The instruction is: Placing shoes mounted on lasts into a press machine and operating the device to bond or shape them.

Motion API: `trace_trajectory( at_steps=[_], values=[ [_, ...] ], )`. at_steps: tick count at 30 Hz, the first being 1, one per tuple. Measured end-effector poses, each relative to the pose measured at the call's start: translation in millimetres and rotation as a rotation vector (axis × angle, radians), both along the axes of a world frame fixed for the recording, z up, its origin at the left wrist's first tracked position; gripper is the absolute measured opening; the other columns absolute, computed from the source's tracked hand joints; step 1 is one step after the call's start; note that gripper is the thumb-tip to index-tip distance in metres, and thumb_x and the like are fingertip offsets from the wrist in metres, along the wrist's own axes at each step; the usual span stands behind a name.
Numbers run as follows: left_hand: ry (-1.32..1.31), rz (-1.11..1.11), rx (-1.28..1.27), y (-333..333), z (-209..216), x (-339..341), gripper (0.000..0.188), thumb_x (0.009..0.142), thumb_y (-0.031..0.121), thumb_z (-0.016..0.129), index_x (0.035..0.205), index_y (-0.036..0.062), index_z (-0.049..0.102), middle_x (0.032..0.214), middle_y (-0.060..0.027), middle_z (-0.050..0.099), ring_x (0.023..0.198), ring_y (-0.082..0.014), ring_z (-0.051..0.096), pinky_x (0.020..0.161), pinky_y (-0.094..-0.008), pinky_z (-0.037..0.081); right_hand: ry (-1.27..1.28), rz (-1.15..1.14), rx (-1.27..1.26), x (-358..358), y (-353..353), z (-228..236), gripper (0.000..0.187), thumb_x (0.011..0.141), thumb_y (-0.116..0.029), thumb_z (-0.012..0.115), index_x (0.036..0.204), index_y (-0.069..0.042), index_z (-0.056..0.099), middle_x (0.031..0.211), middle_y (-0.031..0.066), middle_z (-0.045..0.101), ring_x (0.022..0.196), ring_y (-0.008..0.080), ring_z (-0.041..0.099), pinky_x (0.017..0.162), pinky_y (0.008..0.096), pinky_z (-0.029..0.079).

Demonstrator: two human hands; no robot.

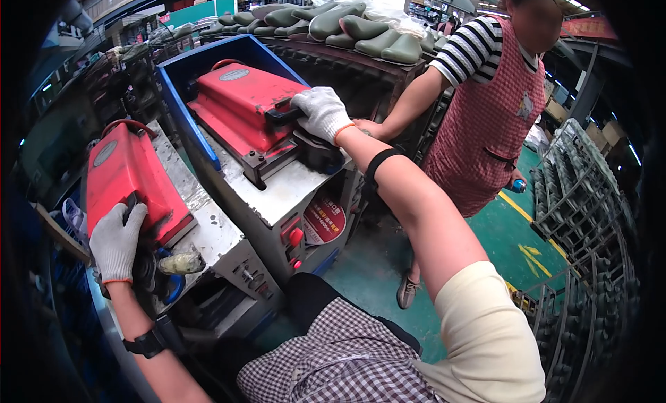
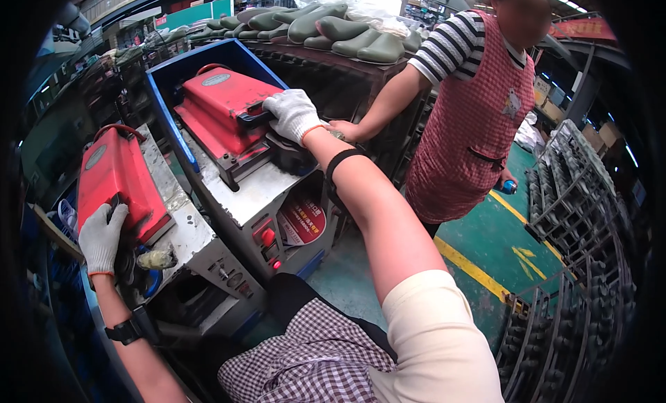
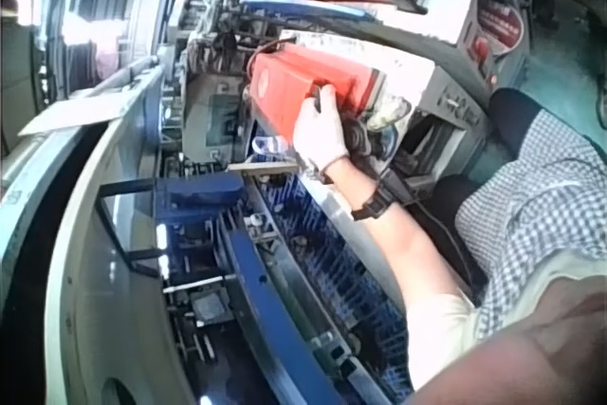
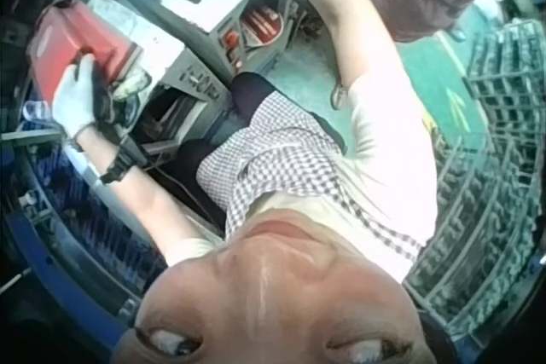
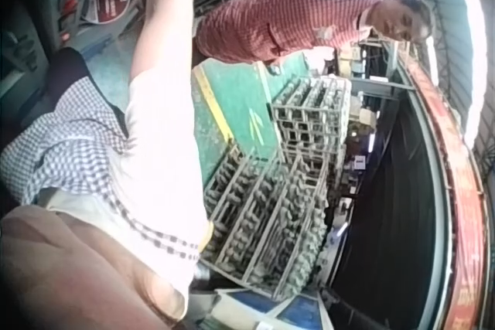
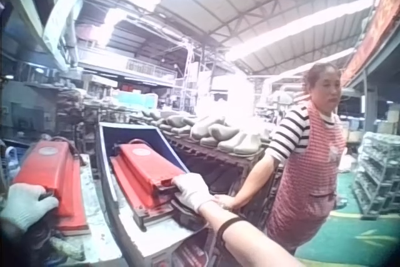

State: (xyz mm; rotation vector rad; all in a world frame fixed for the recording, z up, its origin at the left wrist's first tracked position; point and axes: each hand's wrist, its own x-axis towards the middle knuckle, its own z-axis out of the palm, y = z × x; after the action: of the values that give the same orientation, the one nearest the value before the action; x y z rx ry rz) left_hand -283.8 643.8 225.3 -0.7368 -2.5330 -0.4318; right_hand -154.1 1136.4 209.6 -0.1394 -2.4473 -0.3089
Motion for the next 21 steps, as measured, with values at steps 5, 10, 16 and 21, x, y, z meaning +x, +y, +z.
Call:
trace_trajectory(
  at_steps=[5,10,16,21],
  values=[
    [-0.071,-0.216,0.023,-14,19,-8,0.046,0.097,0.05,0.065,0.094,0.0051,0.073,0.082,-0.0204,0.072,0.083,-0.0407,0.072,0.074,-0.0494,0.052,0.261,0.005,-0.32,1,-47,-8,0.027,0.078,-0.013,0.07,0.105,-0.017,0.075,0.105,0.0109,0.073,0.112,0.0338,0.066,0.103,0.047,0.048],
    [-0.488,-0.165,-0.063,-19,34,-12,0.042,0.096,0.046,0.062,0.089,0.0065,0.073,0.071,-0.011,0.071,0.072,-0.0256,0.073,0.071,-0.0411,0.052,0.316,0.468,-0.437,1,-172,-34,0.023,0.087,-0.019,0.072,0.109,-0.014,0.074,0.109,0.0137,0.071,0.101,0.0367,0.066,0.095,0.0478,0.053],
    [-0.393,-0.198,-0.075,-19,28,-11,0.045,0.097,0.048,0.061,0.09,0.0056,0.074,0.075,-0.0139,0.072,0.077,-0.03,0.074,0.073,-0.0427,0.053,-0.543,0.671,-1.084,-1,-305,-41,0.043,0.109,-0.045,0.051,0.12,-0.008,0.069,0.095,0.0102,0.072,0.072,0.0237,0.065,0.068,0.0389,0.055],
    [-0.391,-0.22,-0.073,-22,30,-12,0.044,0.099,0.048,0.061,0.093,0.0062,0.075,0.083,-0.0185,0.073,0.085,-0.0364,0.074,0.079,-0.0472,0.053,-0.915,0.501,-1.384,13,-329,-17,0.063,0.107,-0.067,0.043,0.121,-0.01,0.067,0.075,0.0035,0.066,0.058,0.0122,0.057,0.051,0.0316,0.046]
  ],
)
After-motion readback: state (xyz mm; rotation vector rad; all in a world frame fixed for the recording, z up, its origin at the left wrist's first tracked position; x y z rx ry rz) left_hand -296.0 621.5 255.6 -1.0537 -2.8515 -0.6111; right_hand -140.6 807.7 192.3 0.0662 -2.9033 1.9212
